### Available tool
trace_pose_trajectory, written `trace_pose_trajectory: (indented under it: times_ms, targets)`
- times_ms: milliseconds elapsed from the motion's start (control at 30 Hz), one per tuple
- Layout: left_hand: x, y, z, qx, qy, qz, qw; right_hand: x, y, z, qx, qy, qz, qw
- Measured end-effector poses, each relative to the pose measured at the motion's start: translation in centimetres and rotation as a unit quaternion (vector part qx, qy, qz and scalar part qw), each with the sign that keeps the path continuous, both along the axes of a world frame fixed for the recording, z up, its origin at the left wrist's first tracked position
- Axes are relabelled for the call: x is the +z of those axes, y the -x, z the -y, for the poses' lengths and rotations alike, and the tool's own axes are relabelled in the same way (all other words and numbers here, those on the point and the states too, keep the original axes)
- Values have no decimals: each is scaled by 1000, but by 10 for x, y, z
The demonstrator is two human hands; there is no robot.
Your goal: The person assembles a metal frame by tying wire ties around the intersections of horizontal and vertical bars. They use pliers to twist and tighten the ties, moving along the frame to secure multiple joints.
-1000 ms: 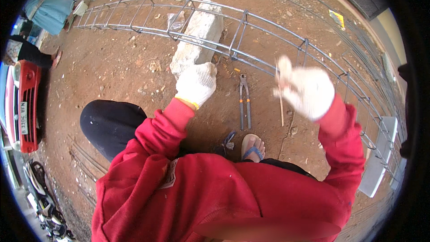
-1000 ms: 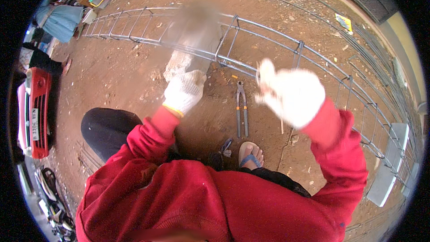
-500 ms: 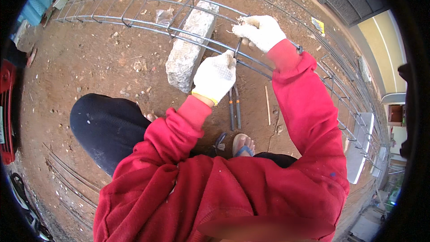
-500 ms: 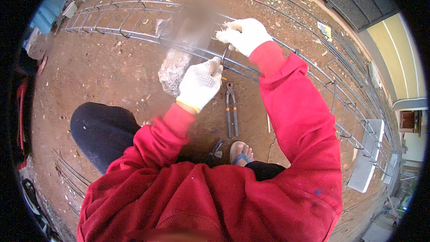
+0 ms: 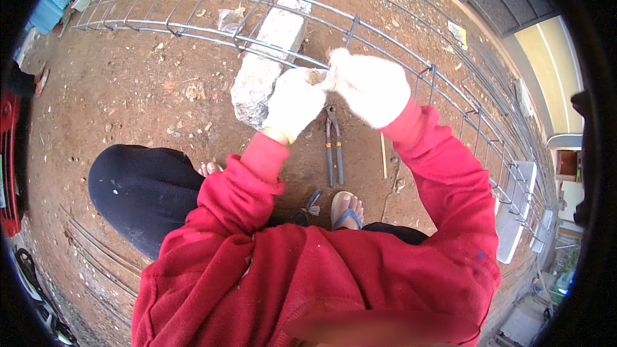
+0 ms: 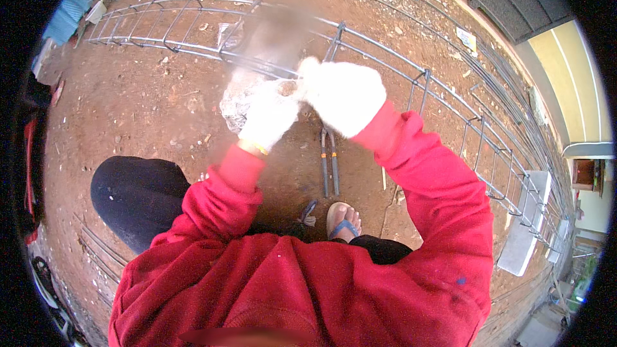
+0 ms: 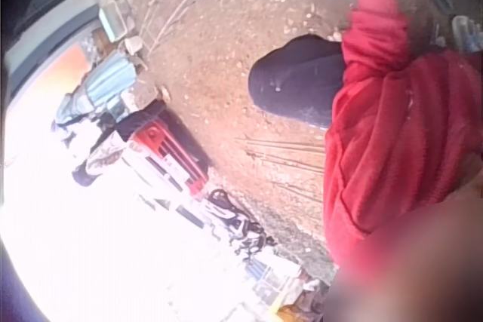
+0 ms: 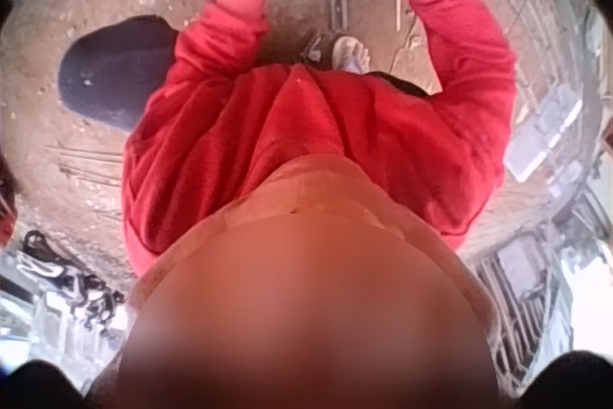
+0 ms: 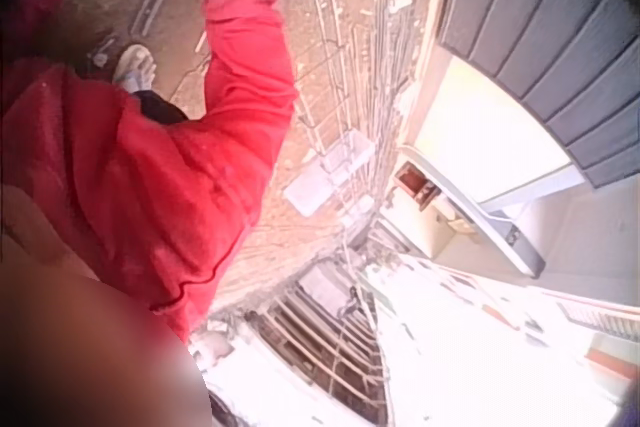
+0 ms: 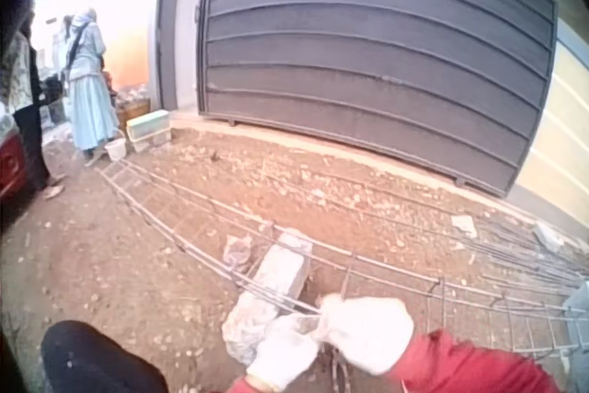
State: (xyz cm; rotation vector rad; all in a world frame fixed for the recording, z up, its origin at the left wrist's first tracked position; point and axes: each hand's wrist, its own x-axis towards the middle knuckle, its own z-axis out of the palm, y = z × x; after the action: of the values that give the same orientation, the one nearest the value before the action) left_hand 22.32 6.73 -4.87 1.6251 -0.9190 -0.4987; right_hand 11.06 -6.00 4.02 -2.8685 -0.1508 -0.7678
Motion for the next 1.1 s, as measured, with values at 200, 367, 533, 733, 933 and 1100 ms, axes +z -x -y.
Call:
trace_pose_trajectory:
  times_ms: [200,367,533,733,933,1100]
  targets:
    - [12,-12,-7,-54,1,-148,987,-15,23,1,93,-90,-142,982]
    - [24,-16,-11,-114,-19,-196,974,-17,29,0,14,11,-203,979]
    - [24,-11,-5,-74,-17,-153,985,-20,36,7,35,40,-164,985]
    - [19,-5,0,-20,-16,-101,995,-28,46,1,20,46,-183,982]
    - [19,7,1,56,17,169,984,-6,46,38,113,90,-24,989]
    - [9,19,9,128,70,316,937,-14,8,85,-33,-265,-282,921]
